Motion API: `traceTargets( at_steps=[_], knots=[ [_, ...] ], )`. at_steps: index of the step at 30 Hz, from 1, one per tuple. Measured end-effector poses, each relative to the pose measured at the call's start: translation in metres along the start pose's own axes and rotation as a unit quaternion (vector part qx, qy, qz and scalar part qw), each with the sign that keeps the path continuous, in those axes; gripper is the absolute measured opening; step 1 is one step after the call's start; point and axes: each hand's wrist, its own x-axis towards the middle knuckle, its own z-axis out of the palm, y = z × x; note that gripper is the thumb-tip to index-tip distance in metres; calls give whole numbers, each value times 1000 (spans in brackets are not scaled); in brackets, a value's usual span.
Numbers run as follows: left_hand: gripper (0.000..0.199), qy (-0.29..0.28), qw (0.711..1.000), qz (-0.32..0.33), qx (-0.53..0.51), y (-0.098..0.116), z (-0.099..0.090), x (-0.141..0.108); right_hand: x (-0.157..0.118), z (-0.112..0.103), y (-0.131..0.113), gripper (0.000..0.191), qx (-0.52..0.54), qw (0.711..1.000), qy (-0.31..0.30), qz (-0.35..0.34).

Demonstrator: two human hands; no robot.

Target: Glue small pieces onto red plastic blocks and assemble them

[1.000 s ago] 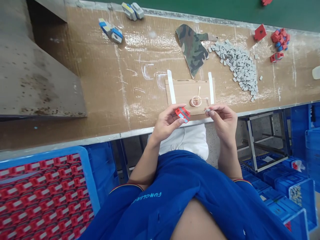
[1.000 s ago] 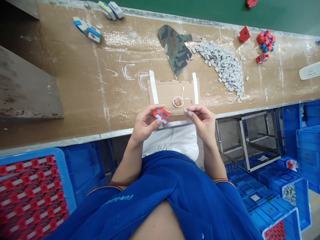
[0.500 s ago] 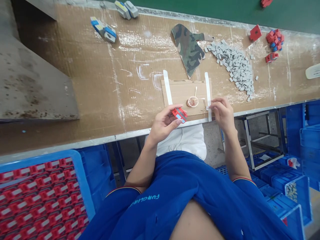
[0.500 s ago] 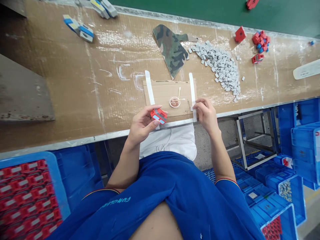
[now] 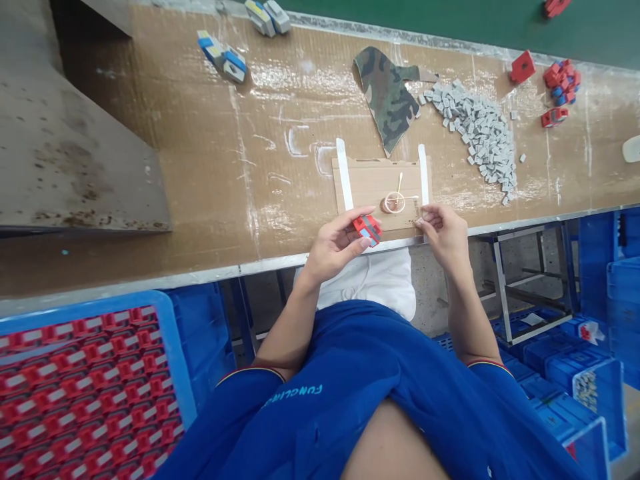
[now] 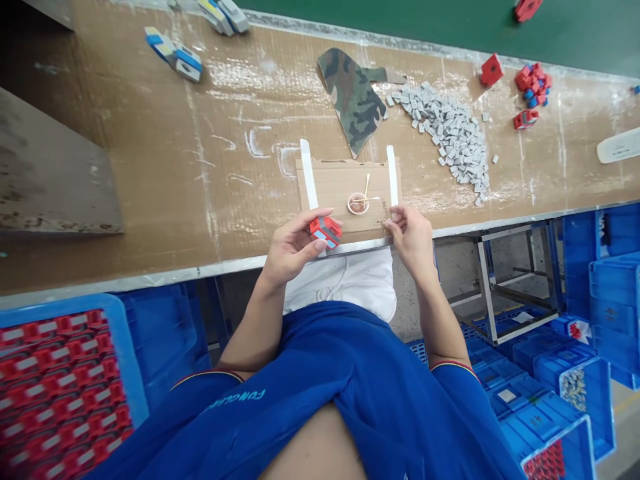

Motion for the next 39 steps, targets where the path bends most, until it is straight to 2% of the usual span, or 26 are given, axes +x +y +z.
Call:
traceTargets(
  at_steps=[4,7,9,14,17,20,26,31,33,39],
  knots=[
    [48,-5,1000,-4,-9,-1,0,0,-2,-2,-1,2,-42,999,-6,-17],
    [47,-2,1000,-7,-20,0,0,0,-10,-2,-6,8,-70,996,25,-46],
    [42,-1,1000,-11,-22,1,0,1,-17,-1,-15,10,-34,998,25,-53],
    [41,5,999,-32,-12,2,1,1,-29,7,-56,7,159,985,-22,-65],
    [44,5,999,-49,-8,3,1,1,-30,16,-74,8,189,977,-26,-90],
    [45,5,999,-54,-6,4,2,1,-28,25,-78,6,196,976,-29,-92],
    [46,3,999,-54,-3,3,2,0,-28,26,-80,9,130,985,7,-113],
    [45,-4,998,-55,18,1,2,2,-25,19,-85,15,93,987,-33,-129],
    [45,-1,998,-49,31,0,1,2,-25,21,-87,16,74,989,-32,-120],
    [44,33,996,-33,71,-3,2,1,-41,44,-94,19,-10,994,59,-92]
  ],
)
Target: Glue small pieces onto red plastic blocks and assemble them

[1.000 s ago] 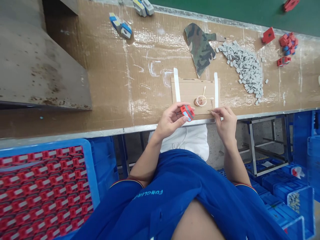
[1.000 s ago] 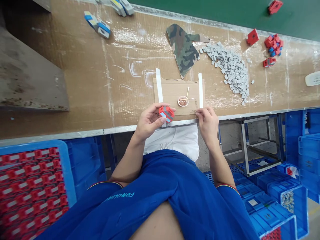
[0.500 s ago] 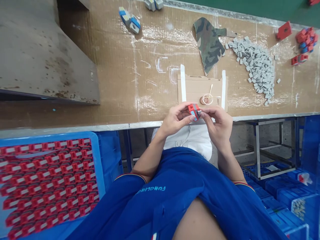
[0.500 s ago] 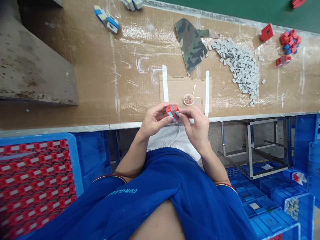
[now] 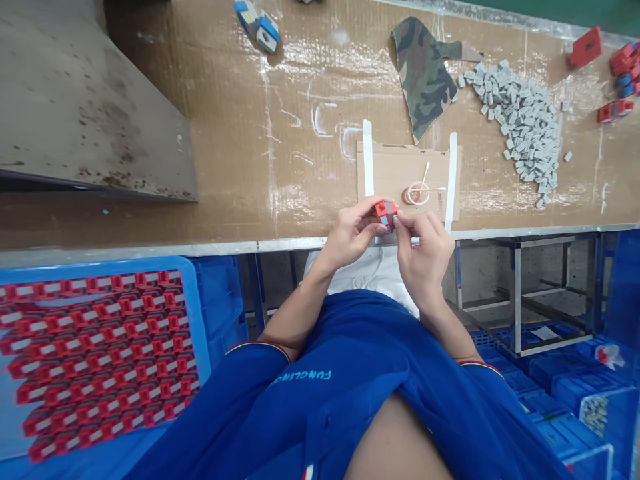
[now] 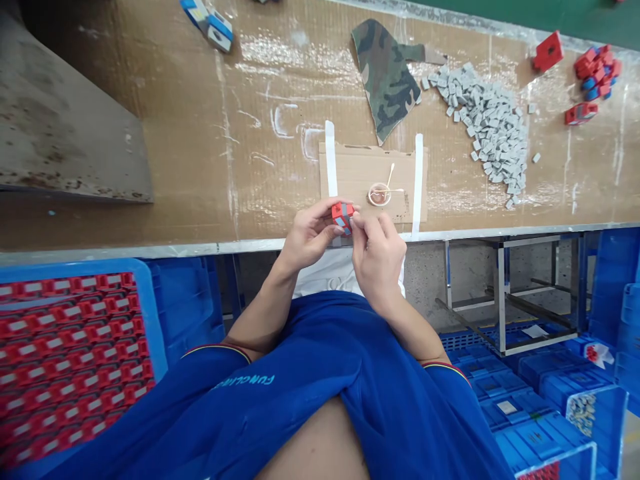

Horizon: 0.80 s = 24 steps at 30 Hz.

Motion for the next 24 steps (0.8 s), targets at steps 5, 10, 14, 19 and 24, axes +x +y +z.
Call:
traceTargets(
  at_steps=[5,10,14,19,24],
  knots=[
    [42,-36,999,19,29,3,-3,-2,-8,-6,8,18,47,999,-20,-8],
    [47,-88,994,32,49,6,-4,-2,5,-22,32,2,141,984,-100,-31],
    [56,-93,993,33,70,3,-5,-2,15,-26,39,8,154,976,-138,-65],
    [40,-96,984,32,145,6,-5,-4,15,-26,34,20,127,974,-169,-82],
    [38,-91,976,58,190,10,-6,-4,12,-20,34,22,121,977,-159,-68]
  ],
)
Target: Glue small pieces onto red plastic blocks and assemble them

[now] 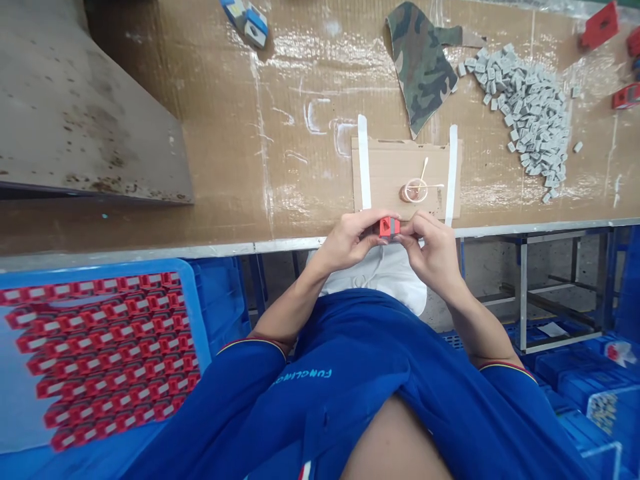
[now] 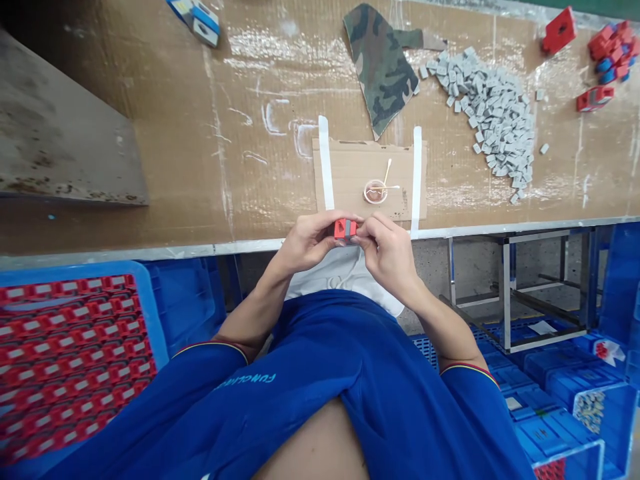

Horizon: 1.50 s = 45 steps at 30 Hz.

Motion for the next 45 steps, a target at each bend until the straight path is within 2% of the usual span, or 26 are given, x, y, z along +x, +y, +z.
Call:
traceTargets(
  at_steps=[4,9,15,19,23,28,31,34,37,42,45],
  knots=[
    [40,10,999,18,29,-3,0,0,-1,1,4,19,2,1000,6,9],
    [46,27,999,44,-4,-7,2,0,-6,-2,5,13,-24,999,6,-34],
    [52,8,999,3,-41,-9,3,-2,-7,-5,9,13,-96,989,-24,-109],
    [45,0,999,-7,-33,-7,0,-2,-4,-3,13,20,-101,986,-37,-124],
    [39,9,1000,0,-21,-6,-2,0,-2,5,15,22,-86,986,-24,-138],
    [37,28,998,20,-52,-6,-1,1,-1,7,11,20,-81,990,-11,-116],
    [40,14,997,3,-78,-6,0,0,-1,-1,7,18,-119,986,-38,-110],
    [45,-9,994,-15,-111,-6,1,0,-1,-11,2,16,-184,973,-92,-103],
    [43,-23,990,-22,-141,-5,1,0,1,-18,-1,13,-191,967,-128,-109],
    [38,-7,996,19,-83,-3,-3,4,5,-19,0,17,-169,965,-132,-153],
    [36,6,997,43,-60,-5,-3,4,6,-15,1,19,-168,962,-106,-185]
  ],
)
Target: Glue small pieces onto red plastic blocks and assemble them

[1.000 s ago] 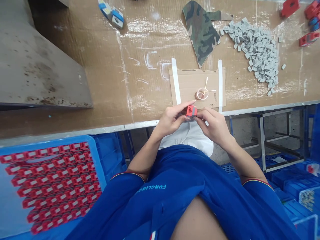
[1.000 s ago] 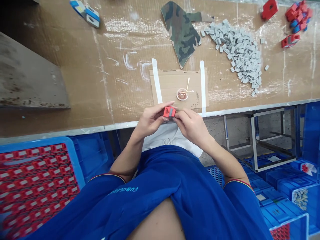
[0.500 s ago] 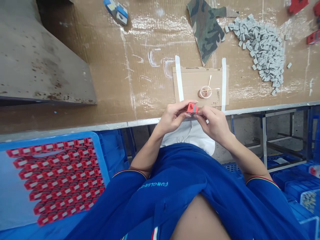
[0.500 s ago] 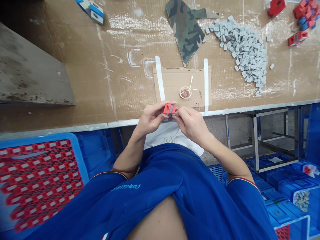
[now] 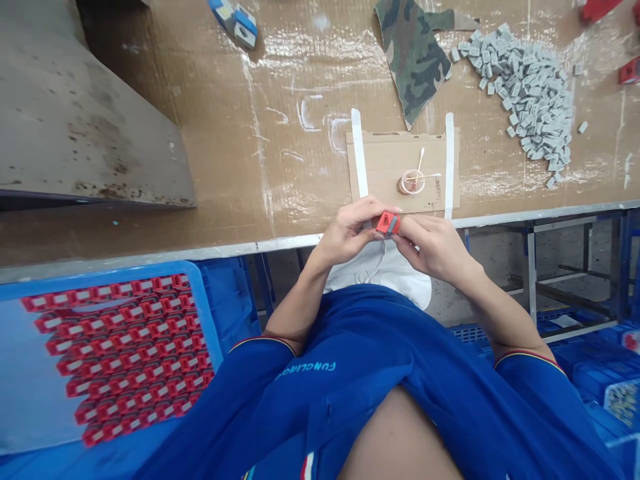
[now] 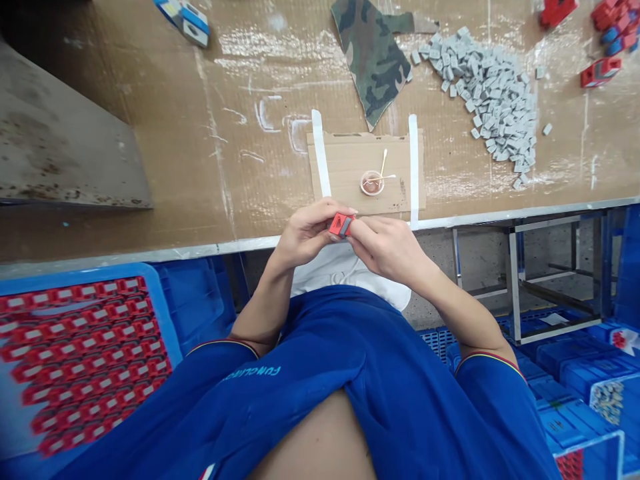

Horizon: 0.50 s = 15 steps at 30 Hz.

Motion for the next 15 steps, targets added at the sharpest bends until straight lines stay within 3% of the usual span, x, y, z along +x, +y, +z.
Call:
traceTargets(
  at_steps=[3,6,8,12,15],
  knots=[
    [41,15,1000,4,-22,-4,2,-2,3,-2,-4,21,-16,999,30,-1],
    [49,21,998,-23,-62,-5,6,-4,3,-7,-6,22,-20,998,31,42],
    [47,34,994,-44,-92,-3,8,-3,-1,-9,-1,20,14,994,66,85],
    [42,65,986,-79,-135,1,8,0,-11,-3,26,18,109,939,245,216],
    [43,67,983,-99,-142,2,8,2,-9,3,47,30,179,915,258,252]
  ],
)
